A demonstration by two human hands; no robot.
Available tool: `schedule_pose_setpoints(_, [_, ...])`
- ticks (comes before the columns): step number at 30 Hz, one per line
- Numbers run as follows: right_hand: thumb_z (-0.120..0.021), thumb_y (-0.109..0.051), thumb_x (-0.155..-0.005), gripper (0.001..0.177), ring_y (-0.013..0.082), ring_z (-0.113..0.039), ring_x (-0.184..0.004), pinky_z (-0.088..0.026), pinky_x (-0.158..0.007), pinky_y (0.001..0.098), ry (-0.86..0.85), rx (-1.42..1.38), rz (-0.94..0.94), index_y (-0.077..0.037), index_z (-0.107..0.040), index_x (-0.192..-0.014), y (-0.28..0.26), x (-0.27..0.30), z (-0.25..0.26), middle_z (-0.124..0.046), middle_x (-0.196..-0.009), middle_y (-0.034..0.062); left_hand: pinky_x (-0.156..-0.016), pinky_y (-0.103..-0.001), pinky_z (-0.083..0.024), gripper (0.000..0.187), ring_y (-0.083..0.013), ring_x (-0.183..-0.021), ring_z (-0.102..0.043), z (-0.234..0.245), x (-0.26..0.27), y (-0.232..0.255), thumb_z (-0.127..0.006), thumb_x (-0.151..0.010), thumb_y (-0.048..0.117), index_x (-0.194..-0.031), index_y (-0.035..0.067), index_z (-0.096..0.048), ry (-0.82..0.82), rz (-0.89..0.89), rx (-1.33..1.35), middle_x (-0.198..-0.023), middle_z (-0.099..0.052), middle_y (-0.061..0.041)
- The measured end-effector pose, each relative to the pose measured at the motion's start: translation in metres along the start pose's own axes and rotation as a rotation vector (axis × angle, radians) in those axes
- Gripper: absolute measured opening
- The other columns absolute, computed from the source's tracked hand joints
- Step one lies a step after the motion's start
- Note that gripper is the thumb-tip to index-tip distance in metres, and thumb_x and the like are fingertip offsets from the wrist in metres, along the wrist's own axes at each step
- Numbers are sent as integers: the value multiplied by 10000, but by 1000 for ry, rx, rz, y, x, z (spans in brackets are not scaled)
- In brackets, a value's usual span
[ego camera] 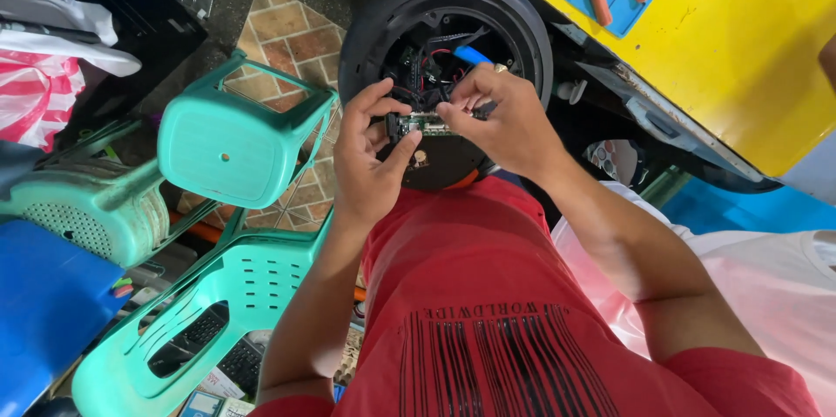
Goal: The person holds a green circuit board with attached wires and a black plastic casing, manipulating them over a disassembled circular device. They turn the components over in their hands, inspecting the connections and the board itself while standing at a cluttered workbench.
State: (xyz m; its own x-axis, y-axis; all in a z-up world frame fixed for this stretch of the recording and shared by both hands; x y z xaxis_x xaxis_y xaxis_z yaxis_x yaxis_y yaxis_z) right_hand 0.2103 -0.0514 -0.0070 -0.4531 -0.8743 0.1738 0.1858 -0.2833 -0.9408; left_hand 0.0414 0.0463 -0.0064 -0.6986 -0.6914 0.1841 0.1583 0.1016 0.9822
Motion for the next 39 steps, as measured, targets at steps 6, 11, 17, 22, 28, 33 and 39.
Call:
schedule_pose_setpoints(6, [-782, -91, -967, 109, 155, -594, -772, -481, -736, 321, -110, -150, -144, -31, -738, -887, 4, -7, 11, -676, -798, 98, -783, -326, -607, 590, -242, -988, -734, 5, -2, -18, -743, -960, 31, -1471, 127, -464, -6, 93, 98, -1137, -654, -116])
schedule_pose_setpoints(11, [-730, -23, -943, 87, 113, -638, -772, -526, -757, 258, -101, -318, -341, 6, -709, -1023, 16, -3, 17, -702, -804, 87, -722, -257, -587, 602, -185, -904, -718, 11, -5, -29, -743, -925, -26, -1451, 112, -486, -1, 181, 175, -1115, -663, -120])
schedule_pose_setpoints(17, [-754, -20, -957, 122, 149, -732, -845, -583, -810, 282, -95, -372, -344, 36, -709, -1056, 20, 4, 26, -739, -849, 127, -760, -259, -599, 600, -161, -914, -695, 13, -7, -29, -746, -910, -40, -1439, 103, -504, -1, 235, 229, -1121, -658, -131])
schedule_pose_setpoints(22, [-769, 0, -925, 113, 158, -738, -854, -592, -808, 299, -160, -372, -340, 20, -713, -1021, 26, 14, 29, -738, -861, 113, -831, -356, -615, 580, -238, -978, -710, 11, 2, -16, -719, -917, -44, -1442, 92, -514, -24, 229, 144, -1153, -659, -166])
schedule_pose_setpoints(28, [-772, -6, -886, 101, 222, -726, -787, -583, -754, 334, -229, -43, -305, 1, -790, -985, 14, 20, 33, -723, -826, 133, -772, -347, -618, 549, -229, -948, -696, 10, 5, -20, -673, -961, -31, -1461, 108, -496, -58, 213, 97, -1162, -653, -167])
schedule_pose_setpoints(33, [-744, -38, -915, 139, 204, -712, -769, -607, -745, 328, -228, -150, -440, 15, -783, -1037, 29, 24, 33, -699, -802, 141, -765, -340, -596, 568, -224, -961, -686, 12, 2, -28, -662, -955, -52, -1471, 102, -481, -68, 224, 111, -1173, -650, -185])
schedule_pose_setpoints(39, [-777, -72, -895, 126, 149, -651, -661, -585, -584, 270, -300, -176, -358, 4, -801, -992, 20, 21, 38, -689, -770, 126, -705, -258, -551, 589, -121, -876, -619, 11, -7, -20, -648, -948, -89, -1476, 111, -481, -59, 221, 162, -1144, -658, -158])
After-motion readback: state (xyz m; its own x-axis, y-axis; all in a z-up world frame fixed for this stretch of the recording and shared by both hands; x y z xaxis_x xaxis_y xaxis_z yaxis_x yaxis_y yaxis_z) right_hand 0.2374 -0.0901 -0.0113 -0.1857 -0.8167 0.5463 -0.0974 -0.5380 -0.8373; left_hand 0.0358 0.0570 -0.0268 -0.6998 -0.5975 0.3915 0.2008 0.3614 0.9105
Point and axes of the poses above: each hand's wrist, its own x-axis away from the middle knuckle, its own z-axis out of the back of the hand, y = z × x, the point moved 6 cm from there along -x, towards the middle knuckle
